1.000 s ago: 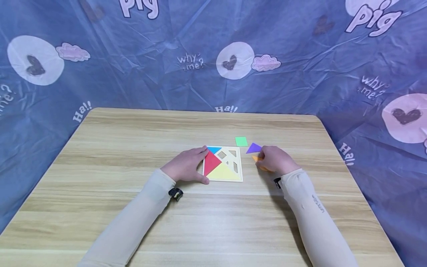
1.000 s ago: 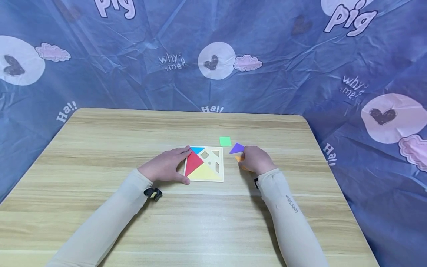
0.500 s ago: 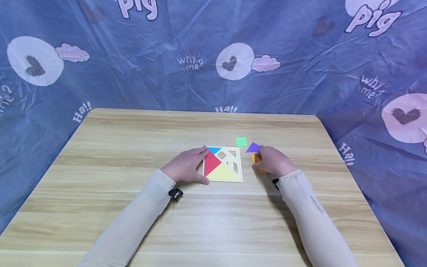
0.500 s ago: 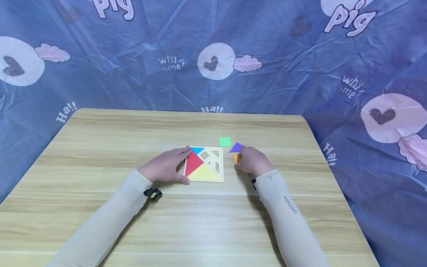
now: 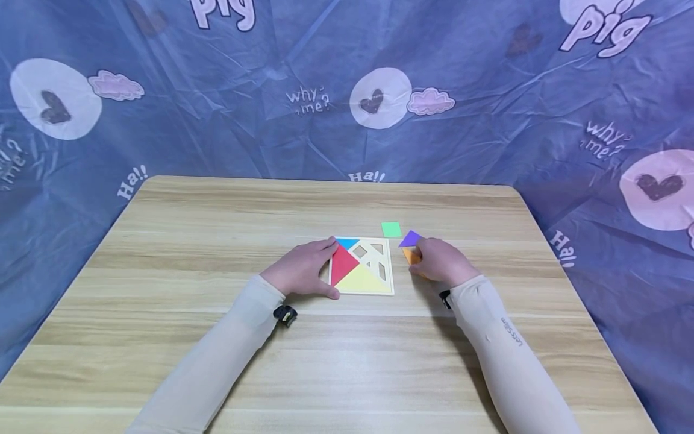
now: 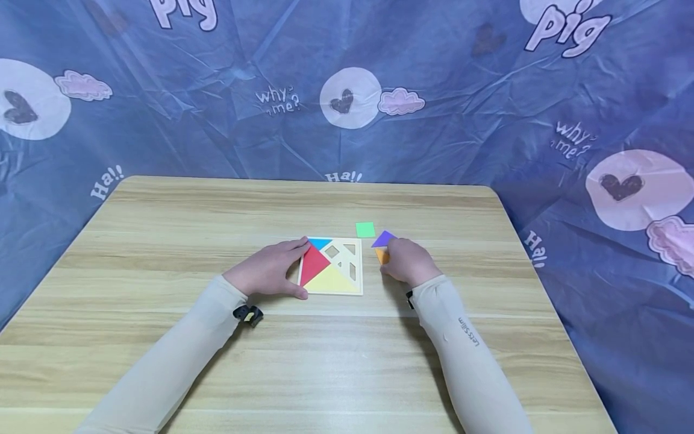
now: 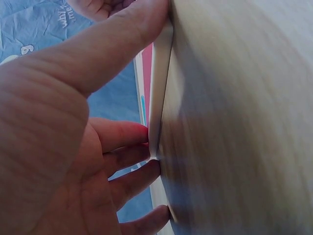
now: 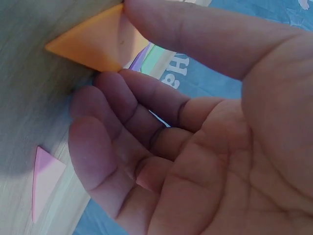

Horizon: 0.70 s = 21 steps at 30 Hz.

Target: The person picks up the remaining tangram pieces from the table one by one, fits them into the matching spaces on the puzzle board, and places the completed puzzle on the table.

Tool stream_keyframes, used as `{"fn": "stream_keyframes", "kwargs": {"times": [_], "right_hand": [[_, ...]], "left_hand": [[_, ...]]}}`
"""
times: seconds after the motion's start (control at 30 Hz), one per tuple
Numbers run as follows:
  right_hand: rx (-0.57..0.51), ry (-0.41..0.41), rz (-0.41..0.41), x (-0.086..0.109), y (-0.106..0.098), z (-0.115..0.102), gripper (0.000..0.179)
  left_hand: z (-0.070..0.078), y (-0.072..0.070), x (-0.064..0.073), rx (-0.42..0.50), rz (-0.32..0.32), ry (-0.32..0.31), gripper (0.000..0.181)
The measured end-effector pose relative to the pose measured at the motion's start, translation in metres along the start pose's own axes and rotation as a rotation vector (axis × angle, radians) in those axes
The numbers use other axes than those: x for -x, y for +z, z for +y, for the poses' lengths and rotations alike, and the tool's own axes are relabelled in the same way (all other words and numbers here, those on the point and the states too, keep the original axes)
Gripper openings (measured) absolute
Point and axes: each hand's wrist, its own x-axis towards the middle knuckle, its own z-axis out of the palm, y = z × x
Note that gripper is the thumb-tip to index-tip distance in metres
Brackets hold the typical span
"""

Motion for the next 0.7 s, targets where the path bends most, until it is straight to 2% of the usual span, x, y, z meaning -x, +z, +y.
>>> {"fn": "stream_keyframes", "kwargs": {"times": [0.27, 0.47, 0.7], "right_hand": [[-0.045, -0.005, -0.006, 0.0001, 0.0042, -0.0015, 0.021], [-0.087, 0.022, -0.017, -0.0004, 0.0051, -0.0035, 0.024], [-0.023, -0.013, 0.015, -0.0012, 0.0066, -0.0057, 0.022]], "left_hand": [[-0.0012, 0.0013, 0.0, -0.001, 0.001, -0.002, 0.115], [-0.0008, 0.0009, 0.0006, 0.007, -0.004, -0.01, 0.115], [0.0, -0.0012, 0.0018, 0.006, -0.017, -0.024, 0.115]]}}
